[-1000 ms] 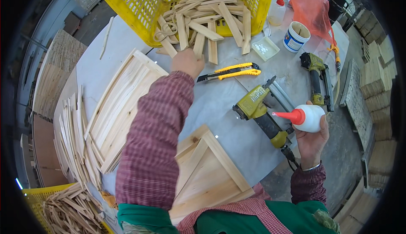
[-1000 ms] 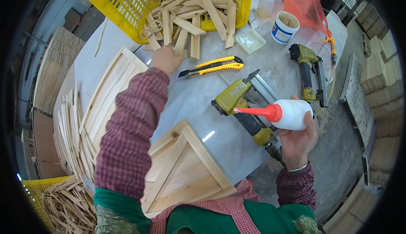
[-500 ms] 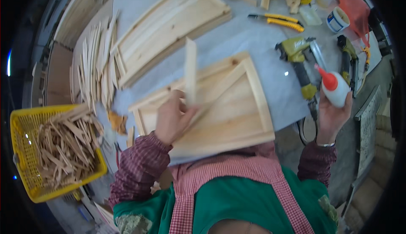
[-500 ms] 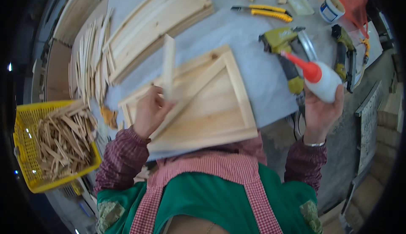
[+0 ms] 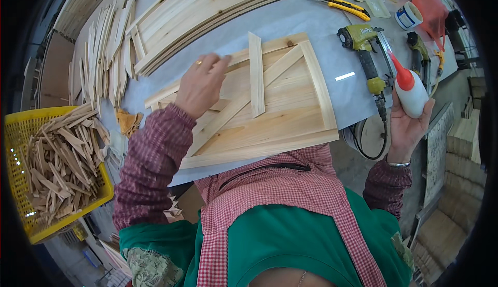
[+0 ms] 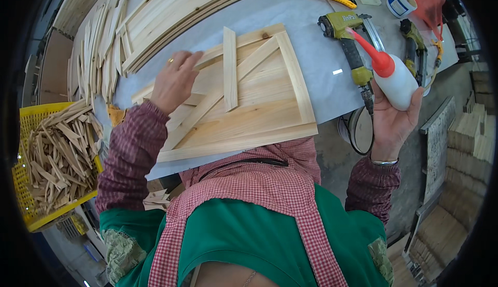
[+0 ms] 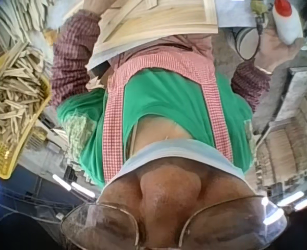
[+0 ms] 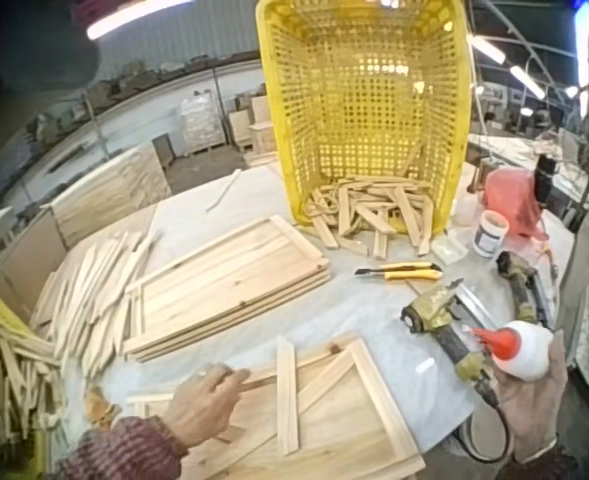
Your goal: Assembling small decorative wooden panels by gluing and stapling cross-pieces onto a wooden frame.
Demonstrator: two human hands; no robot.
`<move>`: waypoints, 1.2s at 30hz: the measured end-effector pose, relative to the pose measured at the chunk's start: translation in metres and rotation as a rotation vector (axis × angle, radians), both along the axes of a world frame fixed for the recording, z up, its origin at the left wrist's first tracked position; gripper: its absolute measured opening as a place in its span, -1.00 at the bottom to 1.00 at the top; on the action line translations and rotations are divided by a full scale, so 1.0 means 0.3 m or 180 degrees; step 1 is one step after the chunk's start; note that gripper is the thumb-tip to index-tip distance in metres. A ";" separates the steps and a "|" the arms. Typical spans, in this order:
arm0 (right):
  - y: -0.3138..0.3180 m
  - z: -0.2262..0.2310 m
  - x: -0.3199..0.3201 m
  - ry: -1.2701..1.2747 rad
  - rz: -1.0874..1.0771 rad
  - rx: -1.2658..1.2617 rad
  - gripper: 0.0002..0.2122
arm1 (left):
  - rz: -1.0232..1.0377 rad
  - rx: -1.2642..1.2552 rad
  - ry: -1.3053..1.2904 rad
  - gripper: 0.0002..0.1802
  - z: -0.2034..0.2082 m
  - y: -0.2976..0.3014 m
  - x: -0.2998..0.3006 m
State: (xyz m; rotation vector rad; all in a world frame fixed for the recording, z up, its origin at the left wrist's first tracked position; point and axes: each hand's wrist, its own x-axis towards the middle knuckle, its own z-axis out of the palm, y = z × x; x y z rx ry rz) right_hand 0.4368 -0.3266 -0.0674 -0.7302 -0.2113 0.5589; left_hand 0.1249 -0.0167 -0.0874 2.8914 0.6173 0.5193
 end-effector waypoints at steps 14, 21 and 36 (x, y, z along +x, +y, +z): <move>-0.060 0.273 0.029 -0.2948 -0.0860 -0.1574 -0.42 | -0.0334 -0.1912 -0.0961 -0.67 0.115 0.031 0.085; 0.140 0.194 -0.177 -0.2512 -0.0509 -0.1079 -0.33 | 0.0075 -0.5769 -0.3607 -0.56 0.115 -0.076 0.044; 0.229 0.217 -0.488 -0.2356 0.0528 -0.0687 -0.19 | -0.0112 -0.6356 -0.4054 -0.54 0.138 -0.176 0.063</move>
